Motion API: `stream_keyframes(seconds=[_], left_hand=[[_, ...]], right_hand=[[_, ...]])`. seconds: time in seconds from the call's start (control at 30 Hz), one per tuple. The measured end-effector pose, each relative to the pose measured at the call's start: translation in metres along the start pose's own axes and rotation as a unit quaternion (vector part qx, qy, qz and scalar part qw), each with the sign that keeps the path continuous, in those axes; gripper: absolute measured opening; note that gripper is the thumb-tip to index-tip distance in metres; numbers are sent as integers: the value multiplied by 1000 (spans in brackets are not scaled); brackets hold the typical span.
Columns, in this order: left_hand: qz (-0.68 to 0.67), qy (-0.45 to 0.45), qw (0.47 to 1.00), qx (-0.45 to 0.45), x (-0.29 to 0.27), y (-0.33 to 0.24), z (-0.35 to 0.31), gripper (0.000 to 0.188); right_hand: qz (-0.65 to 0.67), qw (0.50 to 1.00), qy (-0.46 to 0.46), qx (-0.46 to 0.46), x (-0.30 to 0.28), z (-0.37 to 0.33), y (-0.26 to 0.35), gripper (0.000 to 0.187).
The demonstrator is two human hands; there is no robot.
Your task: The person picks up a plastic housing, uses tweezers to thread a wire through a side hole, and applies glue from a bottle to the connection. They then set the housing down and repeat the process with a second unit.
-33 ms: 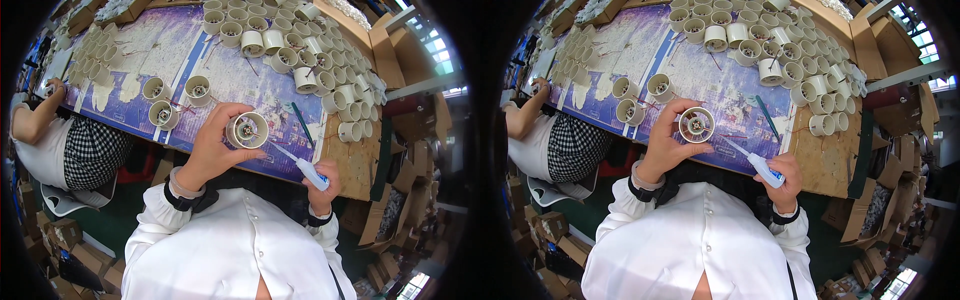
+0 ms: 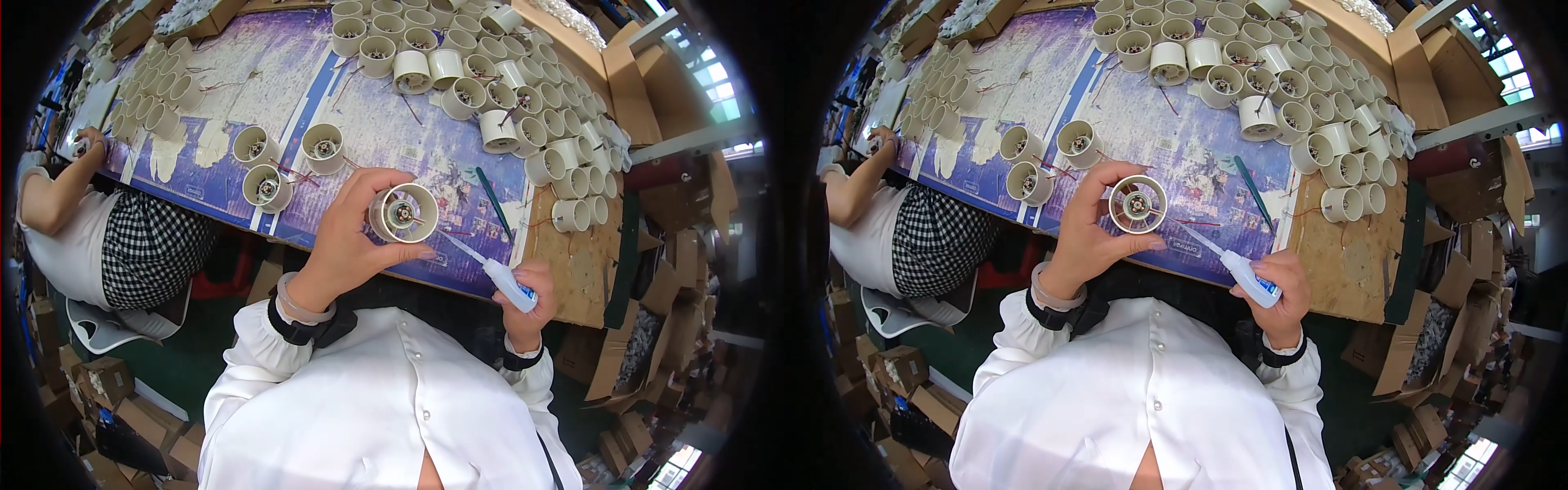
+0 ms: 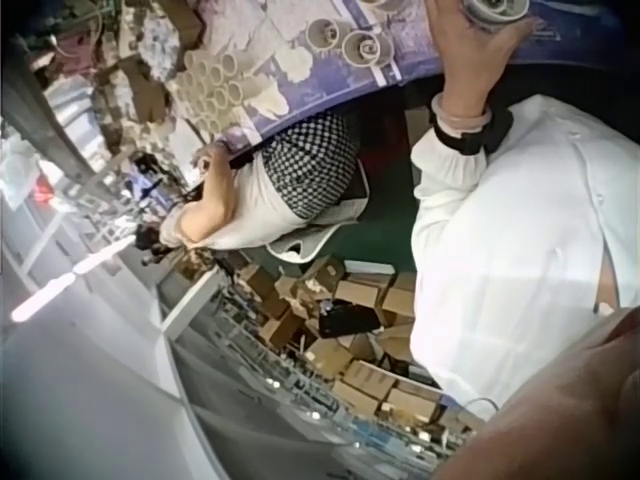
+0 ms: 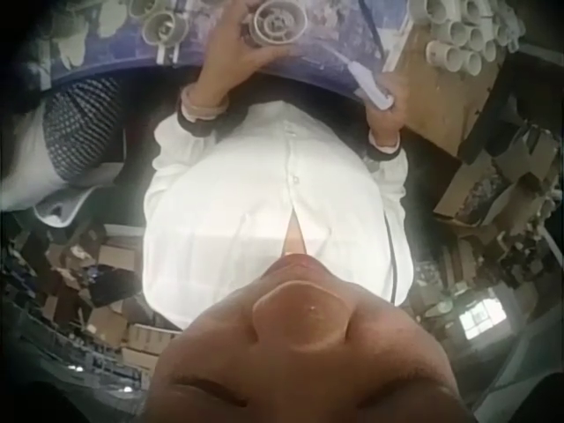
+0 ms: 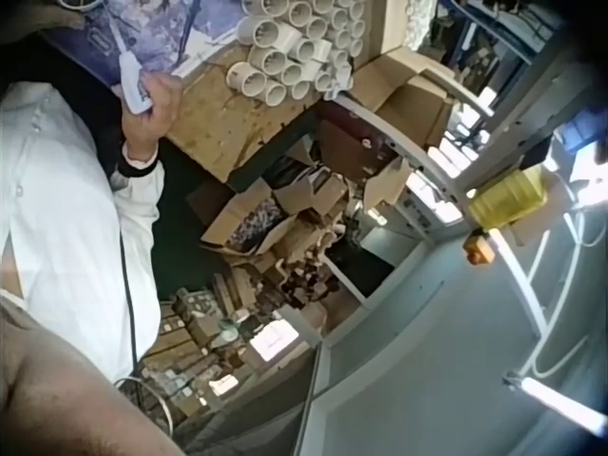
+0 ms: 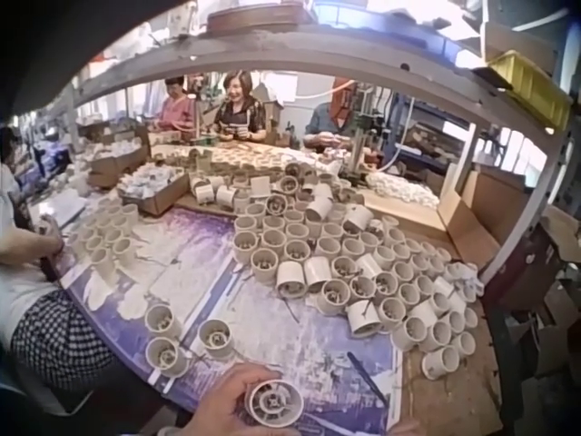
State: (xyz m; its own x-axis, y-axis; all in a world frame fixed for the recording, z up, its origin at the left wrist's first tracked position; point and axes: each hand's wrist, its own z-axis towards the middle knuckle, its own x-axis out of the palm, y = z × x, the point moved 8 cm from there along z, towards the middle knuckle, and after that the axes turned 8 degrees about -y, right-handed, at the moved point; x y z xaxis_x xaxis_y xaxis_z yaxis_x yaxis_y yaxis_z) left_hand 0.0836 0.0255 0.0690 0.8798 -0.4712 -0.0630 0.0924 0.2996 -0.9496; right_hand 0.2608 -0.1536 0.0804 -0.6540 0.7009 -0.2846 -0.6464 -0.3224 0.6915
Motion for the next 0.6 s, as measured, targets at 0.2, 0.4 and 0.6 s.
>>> stream_keyframes(seconds=[0.2, 0.4, 0.6], left_hand=[[9, 2, 1000, 4, 0, -1, -1, 67], [36, 33, 999, 14, 0, 0, -2, 70], [44, 47, 998, 14, 2, 0, -2, 71]], right_hand=[[-42, 997, 28, -50, 2, 7, 14, 49], [-52, 995, 41, -77, 4, 12, 22, 49], [-78, 992, 56, -87, 5, 11, 25, 44]])
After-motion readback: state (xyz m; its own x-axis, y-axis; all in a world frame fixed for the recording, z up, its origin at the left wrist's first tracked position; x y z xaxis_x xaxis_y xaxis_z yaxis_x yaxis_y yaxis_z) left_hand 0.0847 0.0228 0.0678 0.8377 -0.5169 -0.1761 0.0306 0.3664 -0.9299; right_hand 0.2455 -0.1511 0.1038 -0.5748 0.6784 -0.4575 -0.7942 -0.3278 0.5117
